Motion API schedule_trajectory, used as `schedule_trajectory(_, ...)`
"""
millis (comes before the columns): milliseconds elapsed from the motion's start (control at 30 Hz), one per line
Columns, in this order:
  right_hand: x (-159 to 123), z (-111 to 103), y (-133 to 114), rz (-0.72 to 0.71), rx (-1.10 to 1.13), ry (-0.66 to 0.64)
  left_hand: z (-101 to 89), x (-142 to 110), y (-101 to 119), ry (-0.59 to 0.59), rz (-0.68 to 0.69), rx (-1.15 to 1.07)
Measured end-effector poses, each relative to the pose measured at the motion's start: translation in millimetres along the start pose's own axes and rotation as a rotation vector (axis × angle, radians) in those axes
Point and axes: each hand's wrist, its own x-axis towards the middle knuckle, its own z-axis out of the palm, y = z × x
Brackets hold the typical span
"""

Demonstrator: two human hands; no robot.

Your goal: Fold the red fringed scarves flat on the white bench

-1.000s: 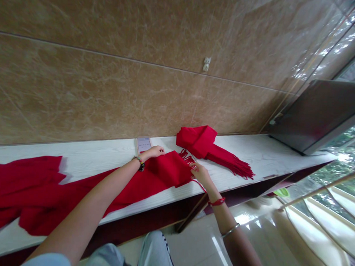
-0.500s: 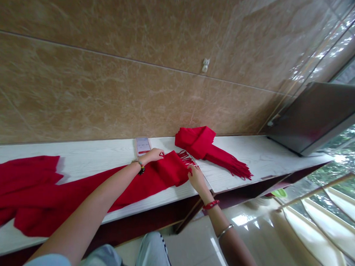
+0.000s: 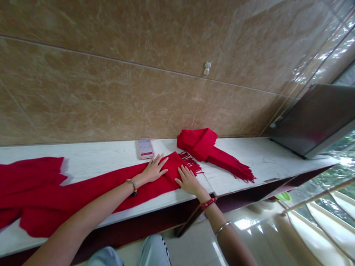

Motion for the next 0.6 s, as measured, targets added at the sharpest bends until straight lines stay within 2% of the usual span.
schedule_trajectory(67, 5, -5, 3, 0.04, 0.002, -0.059, -2.6, -15, -2, 0.107, -0.068, 0.036)
schedule_trajectory(133, 16, -14, 3, 0.053, 0.011, -0.064, -8.8, -32, -7, 0.125, -0.116, 0.077)
schedule_trajectory(233, 41, -22, -6, -0.061, 0.009, 0.001, -20.7, -64, -21, -0.021, -0.196, 0.117)
schedule_trajectory(300, 55, -20, -13, -0.129, -0.003, -0.02, -29.3, -89, -37, -0.121, -0.295, 0.139)
schedule_trajectory(400, 65, -7, -22, -0.066, -0.019, -0.102, -43.4, -129, -69, -0.191, -0.4, 0.162)
schedule_trajectory(500, 62, 5, -31, 0.024, -0.03, -0.113, -58.6, -166, -104, -0.174, -0.365, 0.185)
schedule_trajectory(600, 54, 11, -42, 0.066, -0.038, -0.107, -71.1, -186, -133, -0.155, -0.301, 0.203)
